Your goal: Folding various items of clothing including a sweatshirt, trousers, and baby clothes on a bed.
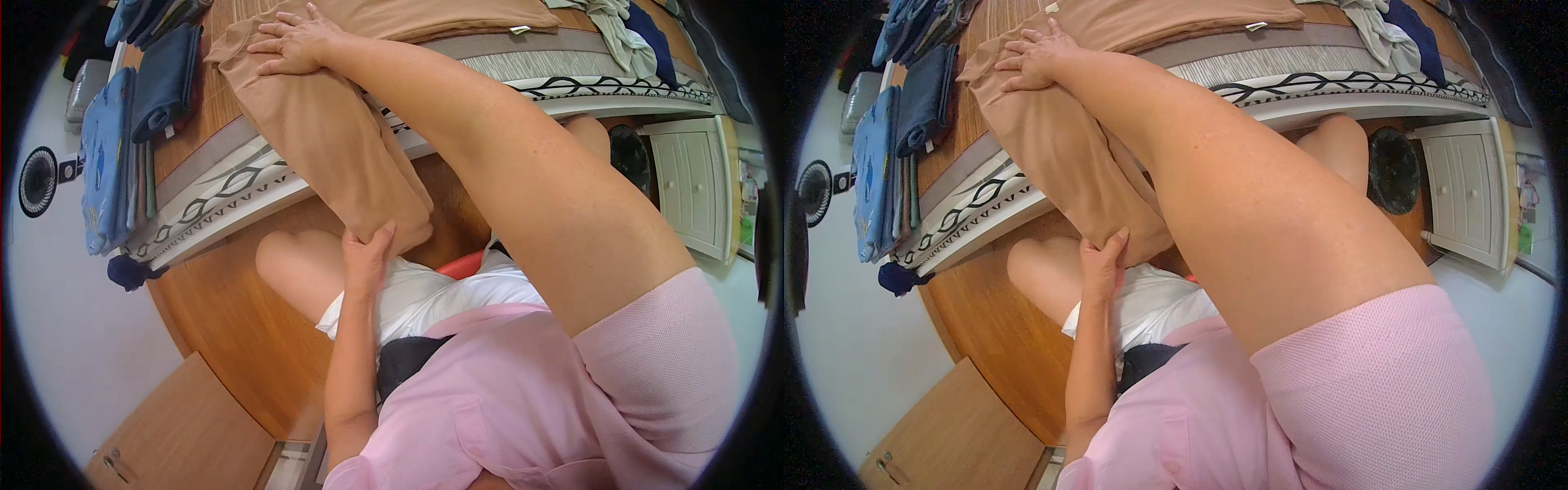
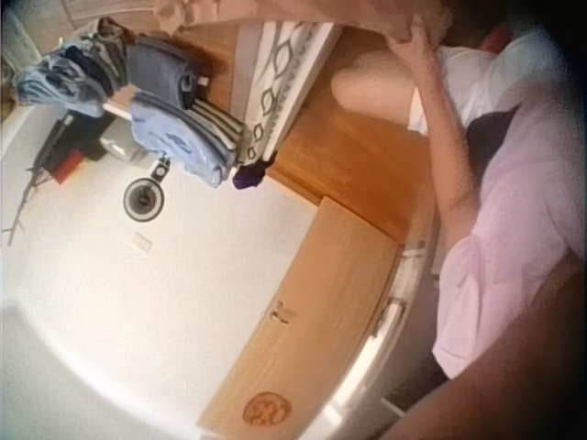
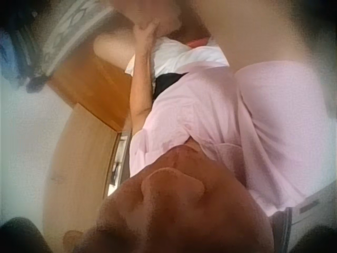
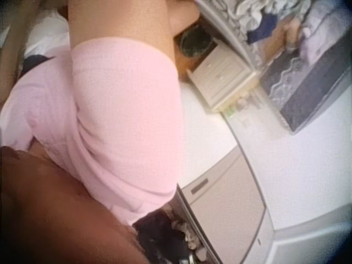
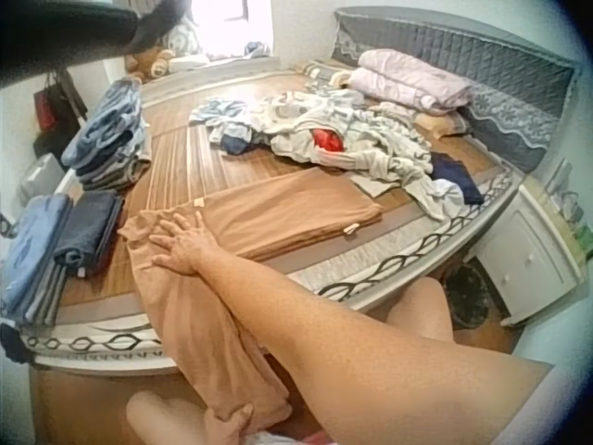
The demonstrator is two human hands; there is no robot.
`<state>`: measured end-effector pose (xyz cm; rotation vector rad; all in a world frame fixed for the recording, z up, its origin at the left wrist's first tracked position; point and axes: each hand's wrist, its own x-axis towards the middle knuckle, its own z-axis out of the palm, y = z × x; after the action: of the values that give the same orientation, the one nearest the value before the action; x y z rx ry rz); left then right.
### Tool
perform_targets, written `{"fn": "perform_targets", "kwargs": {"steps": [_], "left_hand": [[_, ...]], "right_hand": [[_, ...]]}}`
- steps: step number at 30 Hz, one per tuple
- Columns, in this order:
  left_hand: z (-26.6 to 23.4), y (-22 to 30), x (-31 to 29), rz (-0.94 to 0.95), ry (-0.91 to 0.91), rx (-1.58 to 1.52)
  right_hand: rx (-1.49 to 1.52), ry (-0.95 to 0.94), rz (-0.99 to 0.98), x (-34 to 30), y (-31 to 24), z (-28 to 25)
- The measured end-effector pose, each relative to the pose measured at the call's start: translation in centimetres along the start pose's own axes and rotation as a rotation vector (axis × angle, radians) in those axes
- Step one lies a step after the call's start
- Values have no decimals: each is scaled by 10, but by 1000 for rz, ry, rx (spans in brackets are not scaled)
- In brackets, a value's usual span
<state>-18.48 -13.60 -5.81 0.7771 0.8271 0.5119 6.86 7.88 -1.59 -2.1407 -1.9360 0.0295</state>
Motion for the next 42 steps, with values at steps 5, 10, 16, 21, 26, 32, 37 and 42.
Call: {"fn": "perform_targets", "kwargs": {"steps": [5, 10, 16, 21, 26, 32, 37, 42], "left_hand": [[28, 12, -32, -11, 64, -60], [31, 24, -63, -93, -16, -106], [34, 23, -74, -284, -95, -60], [35, 31, -97, -260, -63, -87], [37, 31, -120, -327, -72, -191], [56, 53, -151, -289, -129, -81], [71, 70, -169, -170, -182, -118], [80, 92, -175, -52, -152, -30]], "right_hand": [[-1, 8, 1, 0, 0, -1], [-22, 8, -3, 0, 2, 0], [24, -35, 4, 1, -3, -14], [213, -159, -109, -19, -20, -52], [-48, -13, -336, -116, -17, -36], [104, -9, -571, -211, -21, -43], [431, -155, -459, -243, -18, -63], [651, -251, -440, -269, -23, -81]]}}
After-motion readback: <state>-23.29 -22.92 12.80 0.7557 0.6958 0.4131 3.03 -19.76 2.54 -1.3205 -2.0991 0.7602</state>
